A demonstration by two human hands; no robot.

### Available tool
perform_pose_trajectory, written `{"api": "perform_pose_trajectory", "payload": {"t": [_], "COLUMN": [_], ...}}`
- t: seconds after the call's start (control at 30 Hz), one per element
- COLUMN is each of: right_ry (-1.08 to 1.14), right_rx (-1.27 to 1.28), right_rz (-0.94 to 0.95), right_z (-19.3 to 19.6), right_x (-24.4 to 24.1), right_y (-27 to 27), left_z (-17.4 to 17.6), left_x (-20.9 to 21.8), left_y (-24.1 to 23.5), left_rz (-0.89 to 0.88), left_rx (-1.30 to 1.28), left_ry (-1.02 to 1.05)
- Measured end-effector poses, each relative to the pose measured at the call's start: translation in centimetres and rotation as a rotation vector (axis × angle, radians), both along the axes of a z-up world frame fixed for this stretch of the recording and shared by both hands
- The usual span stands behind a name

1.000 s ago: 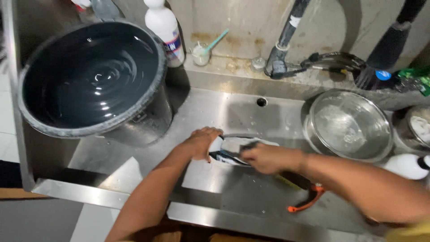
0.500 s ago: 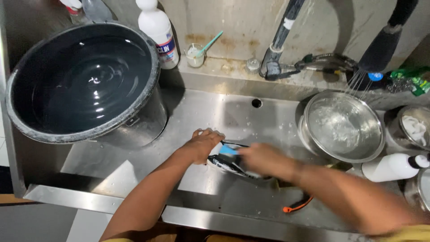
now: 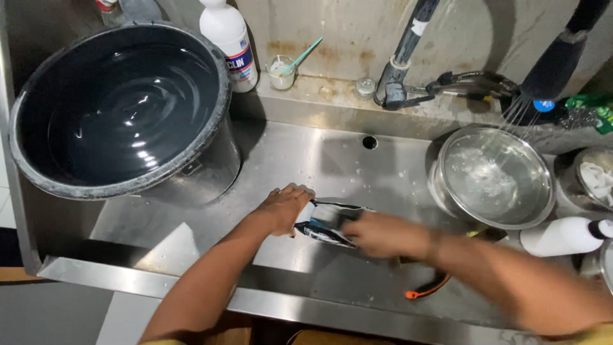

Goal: The person scrubs a single sneaker in a sink using a sponge and brushes, rinsing it under running water. They apply a cleaning solution from a spray bottle and continue scrubbing the upper, sole, and interior of the shoe.

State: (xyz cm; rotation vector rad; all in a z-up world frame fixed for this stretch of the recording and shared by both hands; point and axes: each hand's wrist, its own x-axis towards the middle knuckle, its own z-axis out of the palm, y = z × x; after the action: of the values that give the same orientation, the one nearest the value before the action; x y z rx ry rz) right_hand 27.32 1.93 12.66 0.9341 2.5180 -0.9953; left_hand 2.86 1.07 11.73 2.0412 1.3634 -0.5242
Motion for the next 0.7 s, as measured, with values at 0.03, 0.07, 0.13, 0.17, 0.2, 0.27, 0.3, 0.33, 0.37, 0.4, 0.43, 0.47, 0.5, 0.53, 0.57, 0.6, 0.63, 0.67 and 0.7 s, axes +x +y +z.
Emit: {"api": "perform_pose_trajectory", "payload": {"t": [0.03,0.07,0.13,0.17,0.2,0.27,0.3,0.33,0.37,0.4,0.43,0.47,0.5,0.53,0.57,0.6,0.63,0.67,0.7], "right_ry": [-0.195,-0.391,-0.335,-0.277,-0.271,-0.172,-0.174,-0.283,-0.392,-0.392,-0.288,-0.186,-0.189,-0.143,-0.097,-0.095,-0.167,-0.239,-0.238], "right_rx": [0.053,0.114,0.176,0.236,0.249,0.228,0.219,0.205,0.191,0.192,0.218,0.244,0.245,0.286,0.326,0.323,0.187,0.052,0.051], "right_rz": [-0.015,-0.024,-0.033,-0.045,-0.051,-0.050,-0.058,-0.082,-0.106,-0.107,-0.110,-0.113,-0.113,-0.087,-0.061,-0.062,-0.084,-0.107,-0.109], "right_z": [2.1,4.4,3.3,2.8,2.0,0.1,1.5,2.9,4.3,4.0,3.7,3.4,1.8,0.3,-1.2,0.8,2.6,4.5,3.9], "right_x": [1.2,2.5,-0.2,-1.3,-1.4,-1.1,0.8,2.6,4.2,3.3,2.3,1.6,0.6,-0.6,-1.8,-0.7,0.3,1.4,2.1], "right_y": [0.3,0.9,0.3,-0.2,-0.1,-0.6,-1.0,-1.0,-1.1,-0.9,-0.8,-0.8,-1.6,-1.9,-2.2,-1.9,-1.5,-1.0,-0.4], "left_z": [0.0,0.1,-0.8,-1.2,-0.6,0.3,0.2,0.2,0.2,-0.3,-0.7,-1.3,-1.1,-0.7,-0.2,0.1,0.3,0.6,0.3], "left_x": [0.0,0.0,0.3,0.6,0.1,-0.3,-0.2,-0.3,-0.4,-0.3,-0.2,0.1,0.1,-0.3,-0.7,-0.7,-0.7,-0.7,-0.8], "left_y": [-0.3,-0.5,-0.1,0.0,0.0,-0.5,-0.7,-0.7,-0.7,-0.3,-0.1,0.0,-0.4,-0.5,-0.5,-1.0,-1.4,-1.6,-1.7], "left_rz": [0.011,0.028,-0.010,-0.052,-0.057,0.006,-0.004,0.007,0.018,0.017,-0.014,-0.045,-0.045,-0.017,0.012,0.010,0.027,0.042,0.040], "left_rx": [0.001,0.009,0.048,0.085,0.099,0.055,0.047,0.042,0.036,0.037,0.083,0.129,0.130,0.122,0.114,0.111,0.094,0.080,0.080], "left_ry": [-0.012,-0.028,-0.018,-0.008,-0.001,-0.016,-0.017,-0.004,0.008,0.008,0.018,0.025,0.023,0.016,0.009,0.011,-0.010,-0.032,-0.030]}}
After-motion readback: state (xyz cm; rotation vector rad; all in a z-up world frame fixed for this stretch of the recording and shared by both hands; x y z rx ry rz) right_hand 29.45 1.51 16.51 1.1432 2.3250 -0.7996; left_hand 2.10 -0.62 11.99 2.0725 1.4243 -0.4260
